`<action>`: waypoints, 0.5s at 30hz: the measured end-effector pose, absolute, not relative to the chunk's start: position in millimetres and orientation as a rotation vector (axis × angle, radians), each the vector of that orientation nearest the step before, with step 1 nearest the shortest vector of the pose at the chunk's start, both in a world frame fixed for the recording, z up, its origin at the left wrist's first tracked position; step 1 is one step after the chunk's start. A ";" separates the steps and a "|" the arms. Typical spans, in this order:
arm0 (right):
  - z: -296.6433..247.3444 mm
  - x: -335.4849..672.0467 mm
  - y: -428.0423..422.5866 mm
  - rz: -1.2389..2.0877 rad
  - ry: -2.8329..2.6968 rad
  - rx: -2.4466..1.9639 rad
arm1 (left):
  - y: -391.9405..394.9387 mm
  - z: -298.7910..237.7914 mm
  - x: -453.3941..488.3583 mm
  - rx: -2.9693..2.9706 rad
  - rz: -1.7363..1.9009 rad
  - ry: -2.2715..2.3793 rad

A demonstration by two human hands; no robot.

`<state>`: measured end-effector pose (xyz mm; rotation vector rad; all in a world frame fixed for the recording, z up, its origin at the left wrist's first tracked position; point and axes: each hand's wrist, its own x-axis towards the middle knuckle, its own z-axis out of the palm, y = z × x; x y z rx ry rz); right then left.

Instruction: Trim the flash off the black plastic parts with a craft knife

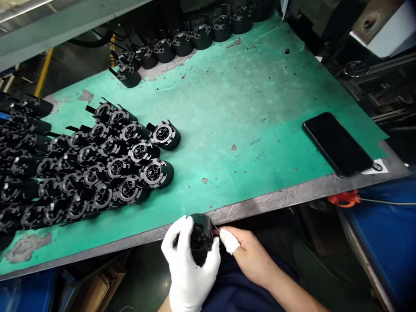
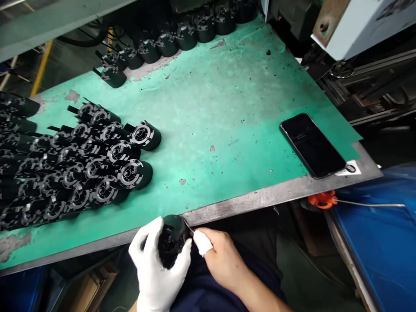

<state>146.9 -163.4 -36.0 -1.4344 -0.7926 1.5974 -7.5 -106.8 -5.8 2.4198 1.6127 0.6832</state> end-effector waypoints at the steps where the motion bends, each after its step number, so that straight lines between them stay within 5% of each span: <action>1: -36.2 146.5 -164.3 1.597 -0.788 -1.415 | -107.0 -6.1 -7.4 2.415 0.685 1.616; 15: -40.7 148.3 -161.5 1.570 -0.844 -1.443 | -103.9 -11.0 -7.2 2.464 0.783 1.527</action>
